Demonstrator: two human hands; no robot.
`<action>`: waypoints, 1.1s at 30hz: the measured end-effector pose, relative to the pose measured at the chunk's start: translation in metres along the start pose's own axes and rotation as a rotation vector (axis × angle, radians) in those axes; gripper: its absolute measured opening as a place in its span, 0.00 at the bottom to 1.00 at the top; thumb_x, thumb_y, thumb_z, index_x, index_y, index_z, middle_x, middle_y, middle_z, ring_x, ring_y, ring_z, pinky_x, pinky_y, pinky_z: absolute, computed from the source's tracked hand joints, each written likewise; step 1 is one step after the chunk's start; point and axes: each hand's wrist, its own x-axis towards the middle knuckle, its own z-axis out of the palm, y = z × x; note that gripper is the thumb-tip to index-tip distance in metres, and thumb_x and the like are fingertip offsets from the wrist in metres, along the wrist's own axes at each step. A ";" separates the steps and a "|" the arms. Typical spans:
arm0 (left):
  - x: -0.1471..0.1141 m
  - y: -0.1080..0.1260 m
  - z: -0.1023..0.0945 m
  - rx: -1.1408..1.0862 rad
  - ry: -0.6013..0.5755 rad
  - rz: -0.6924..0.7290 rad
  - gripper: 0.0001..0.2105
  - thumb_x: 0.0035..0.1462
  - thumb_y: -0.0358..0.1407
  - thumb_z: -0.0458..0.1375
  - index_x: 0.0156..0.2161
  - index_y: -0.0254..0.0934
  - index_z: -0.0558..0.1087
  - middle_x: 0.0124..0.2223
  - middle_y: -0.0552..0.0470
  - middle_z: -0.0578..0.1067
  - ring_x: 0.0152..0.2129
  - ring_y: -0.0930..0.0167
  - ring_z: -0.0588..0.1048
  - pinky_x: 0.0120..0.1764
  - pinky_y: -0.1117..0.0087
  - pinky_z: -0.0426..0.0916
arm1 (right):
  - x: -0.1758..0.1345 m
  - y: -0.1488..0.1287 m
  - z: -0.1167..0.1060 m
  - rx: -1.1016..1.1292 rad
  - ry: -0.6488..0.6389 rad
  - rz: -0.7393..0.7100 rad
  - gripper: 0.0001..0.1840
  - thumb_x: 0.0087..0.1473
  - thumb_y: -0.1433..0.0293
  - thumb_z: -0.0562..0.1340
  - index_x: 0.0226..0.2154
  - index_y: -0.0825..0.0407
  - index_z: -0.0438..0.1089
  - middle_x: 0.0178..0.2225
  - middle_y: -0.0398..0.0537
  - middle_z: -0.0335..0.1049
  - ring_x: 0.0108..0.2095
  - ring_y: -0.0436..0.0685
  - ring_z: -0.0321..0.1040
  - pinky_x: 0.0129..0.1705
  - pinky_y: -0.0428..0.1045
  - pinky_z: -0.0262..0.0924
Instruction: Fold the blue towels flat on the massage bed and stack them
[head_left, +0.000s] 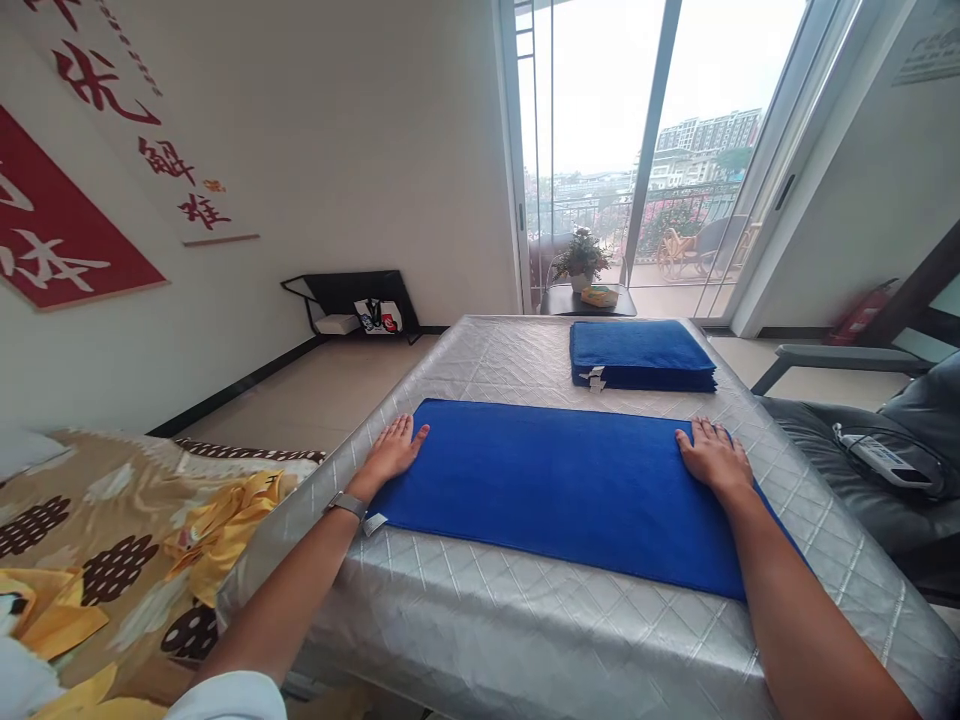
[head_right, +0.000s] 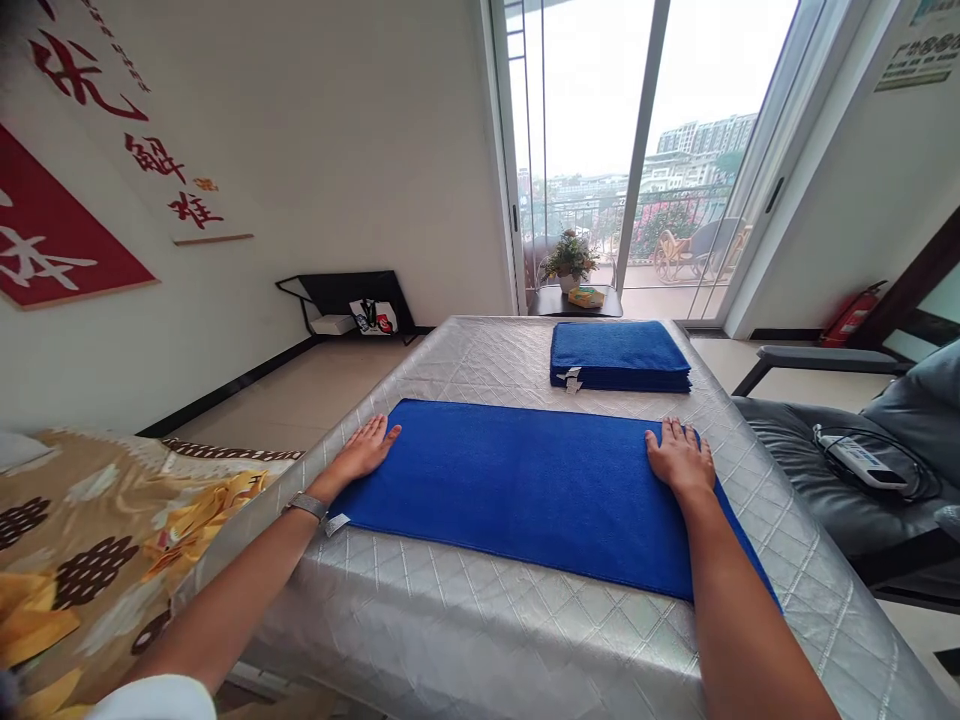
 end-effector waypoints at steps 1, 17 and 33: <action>-0.001 0.013 -0.001 -0.004 0.023 0.016 0.37 0.70 0.52 0.34 0.70 0.21 0.52 0.71 0.30 0.52 0.69 0.56 0.51 0.67 0.52 0.50 | 0.000 0.000 0.000 -0.001 0.002 -0.002 0.42 0.66 0.53 0.34 0.71 0.61 0.45 0.73 0.53 0.42 0.72 0.63 0.38 0.71 0.62 0.33; -0.091 0.199 0.002 -0.143 -0.134 0.598 0.40 0.68 0.59 0.32 0.72 0.29 0.45 0.74 0.41 0.44 0.71 0.65 0.42 0.70 0.60 0.39 | -0.003 -0.001 -0.004 -0.014 -0.009 -0.014 0.41 0.66 0.53 0.34 0.71 0.61 0.45 0.73 0.53 0.42 0.71 0.63 0.39 0.71 0.60 0.34; -0.082 -0.001 0.005 -0.011 -0.027 0.024 0.40 0.70 0.54 0.32 0.70 0.17 0.46 0.72 0.30 0.47 0.70 0.55 0.47 0.68 0.50 0.46 | -0.002 0.001 -0.001 -0.003 0.009 -0.012 0.41 0.66 0.53 0.35 0.71 0.60 0.46 0.73 0.54 0.42 0.72 0.63 0.39 0.71 0.61 0.33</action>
